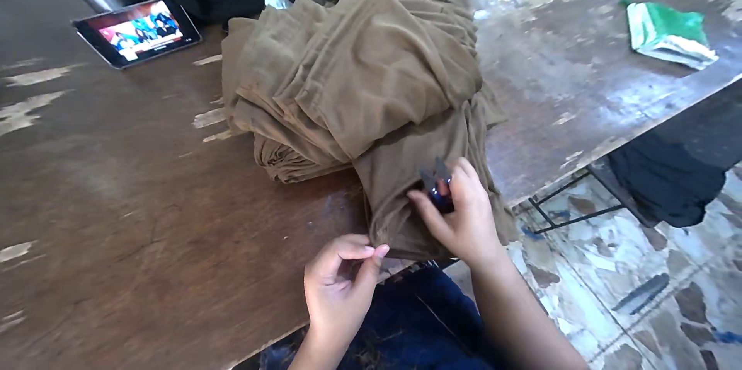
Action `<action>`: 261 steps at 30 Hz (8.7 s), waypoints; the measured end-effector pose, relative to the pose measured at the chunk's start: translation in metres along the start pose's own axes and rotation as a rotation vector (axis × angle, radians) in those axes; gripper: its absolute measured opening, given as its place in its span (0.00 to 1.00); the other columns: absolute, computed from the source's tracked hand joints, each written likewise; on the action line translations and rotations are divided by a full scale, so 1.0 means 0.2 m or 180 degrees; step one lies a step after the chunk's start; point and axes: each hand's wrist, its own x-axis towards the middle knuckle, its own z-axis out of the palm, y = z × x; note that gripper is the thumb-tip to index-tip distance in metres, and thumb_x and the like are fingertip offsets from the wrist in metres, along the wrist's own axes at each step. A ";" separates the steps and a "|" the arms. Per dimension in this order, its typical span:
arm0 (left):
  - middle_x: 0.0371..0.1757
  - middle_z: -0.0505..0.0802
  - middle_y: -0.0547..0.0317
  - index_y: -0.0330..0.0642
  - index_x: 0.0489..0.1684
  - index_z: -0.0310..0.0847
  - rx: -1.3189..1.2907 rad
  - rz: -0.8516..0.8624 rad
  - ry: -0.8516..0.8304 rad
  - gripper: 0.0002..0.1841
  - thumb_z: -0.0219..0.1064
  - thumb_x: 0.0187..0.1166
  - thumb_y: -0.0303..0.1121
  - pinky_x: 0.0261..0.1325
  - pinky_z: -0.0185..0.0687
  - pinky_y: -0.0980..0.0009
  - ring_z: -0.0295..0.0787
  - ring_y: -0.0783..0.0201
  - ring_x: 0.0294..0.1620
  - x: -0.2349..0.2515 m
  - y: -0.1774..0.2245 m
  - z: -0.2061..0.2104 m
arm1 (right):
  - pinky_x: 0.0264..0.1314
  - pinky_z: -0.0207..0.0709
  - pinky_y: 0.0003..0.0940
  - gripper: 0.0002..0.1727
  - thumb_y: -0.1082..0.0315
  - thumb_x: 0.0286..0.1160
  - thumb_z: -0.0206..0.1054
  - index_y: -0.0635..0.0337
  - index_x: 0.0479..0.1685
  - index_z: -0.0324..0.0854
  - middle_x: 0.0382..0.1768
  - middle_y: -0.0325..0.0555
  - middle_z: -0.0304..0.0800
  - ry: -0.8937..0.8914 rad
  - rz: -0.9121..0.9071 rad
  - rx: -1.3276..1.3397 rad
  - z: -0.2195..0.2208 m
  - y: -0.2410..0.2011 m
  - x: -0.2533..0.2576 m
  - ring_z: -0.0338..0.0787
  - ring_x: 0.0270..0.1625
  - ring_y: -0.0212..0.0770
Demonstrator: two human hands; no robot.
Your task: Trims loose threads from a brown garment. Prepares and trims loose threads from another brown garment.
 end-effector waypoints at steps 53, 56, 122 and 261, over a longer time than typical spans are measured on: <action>0.47 0.90 0.55 0.40 0.41 0.77 0.2335 -0.0176 -0.1262 0.05 0.58 0.75 0.21 0.54 0.84 0.79 0.88 0.67 0.49 -0.02 0.01 -0.07 | 0.34 0.76 0.47 0.31 0.39 0.86 0.51 0.54 0.25 0.82 0.31 0.48 0.83 -0.1888 -0.0559 -0.1282 -0.13 -0.08 -0.17 0.86 0.40 0.54; 0.48 0.89 0.54 0.38 0.42 0.75 0.2203 -0.0246 -0.1264 0.04 0.58 0.76 0.22 0.49 0.83 0.81 0.87 0.70 0.47 -0.03 0.03 -0.10 | 0.36 0.77 0.48 0.31 0.38 0.85 0.52 0.54 0.26 0.82 0.32 0.48 0.82 -0.1965 -0.0627 -0.1074 -0.15 -0.05 -0.17 0.86 0.40 0.55; 0.63 0.88 0.41 0.35 0.67 0.84 0.1580 -0.0016 -0.2659 0.21 0.67 0.74 0.20 0.71 0.81 0.60 0.85 0.47 0.68 0.21 0.07 0.35 | 0.55 0.75 0.33 0.08 0.63 0.68 0.67 0.58 0.33 0.79 0.30 0.42 0.81 -0.1505 -0.0602 0.0241 -0.47 0.25 -0.20 0.80 0.39 0.36; 0.56 0.94 0.66 0.44 0.44 0.92 -0.0625 -0.0248 0.0099 0.04 0.72 0.78 0.29 0.53 0.90 0.80 0.92 0.76 0.51 0.02 -0.01 0.05 | 0.15 0.67 0.34 0.28 0.48 0.91 0.49 0.57 0.27 0.80 0.12 0.39 0.74 -0.0879 0.0056 -0.0207 -0.04 -0.25 -0.15 0.78 0.15 0.36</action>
